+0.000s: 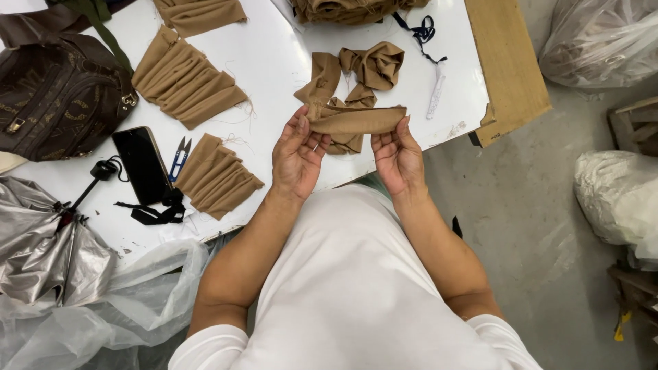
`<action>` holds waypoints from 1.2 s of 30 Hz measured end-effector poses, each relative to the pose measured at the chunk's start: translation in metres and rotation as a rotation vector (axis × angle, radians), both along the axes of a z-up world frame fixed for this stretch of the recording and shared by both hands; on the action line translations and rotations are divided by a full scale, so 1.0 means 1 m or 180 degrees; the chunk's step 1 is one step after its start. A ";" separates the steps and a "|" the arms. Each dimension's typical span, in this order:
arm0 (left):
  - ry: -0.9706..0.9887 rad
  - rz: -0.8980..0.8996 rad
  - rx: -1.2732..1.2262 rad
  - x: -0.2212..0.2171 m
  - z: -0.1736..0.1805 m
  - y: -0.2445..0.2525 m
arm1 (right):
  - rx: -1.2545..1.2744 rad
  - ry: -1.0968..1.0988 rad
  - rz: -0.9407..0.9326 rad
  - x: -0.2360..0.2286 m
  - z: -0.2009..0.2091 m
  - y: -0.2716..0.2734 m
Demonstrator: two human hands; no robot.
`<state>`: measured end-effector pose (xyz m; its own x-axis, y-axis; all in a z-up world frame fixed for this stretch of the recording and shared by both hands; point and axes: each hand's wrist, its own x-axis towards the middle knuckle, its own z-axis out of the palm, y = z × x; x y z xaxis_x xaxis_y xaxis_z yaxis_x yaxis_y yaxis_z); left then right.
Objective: The person is folding small rectangular fabric strips and stacking them neatly on a work table.
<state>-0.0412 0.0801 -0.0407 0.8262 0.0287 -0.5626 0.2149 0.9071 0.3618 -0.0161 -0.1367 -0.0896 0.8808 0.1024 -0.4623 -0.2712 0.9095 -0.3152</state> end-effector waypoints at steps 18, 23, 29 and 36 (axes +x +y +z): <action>-0.1194 -0.1362 0.2471 -0.019 -0.024 0.069 | -0.2545 -0.1875 0.1637 -0.016 0.006 -0.031; -0.1348 -0.1742 0.2807 -0.027 -0.006 0.081 | -0.2725 -0.1972 0.1958 -0.013 0.006 -0.036; -0.1176 -0.1632 0.2615 -0.028 0.002 0.091 | -0.2764 -0.1825 0.2210 -0.001 -0.004 -0.030; -0.0942 -0.1388 0.2940 -0.037 0.007 0.118 | -0.2652 -0.1705 0.2507 0.024 0.005 0.043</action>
<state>-0.0785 0.1977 -0.0340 0.9685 0.0105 -0.2488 0.2458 0.1196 0.9619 0.0081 -0.0934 -0.0846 0.8101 0.5330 -0.2444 -0.3088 0.0336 -0.9505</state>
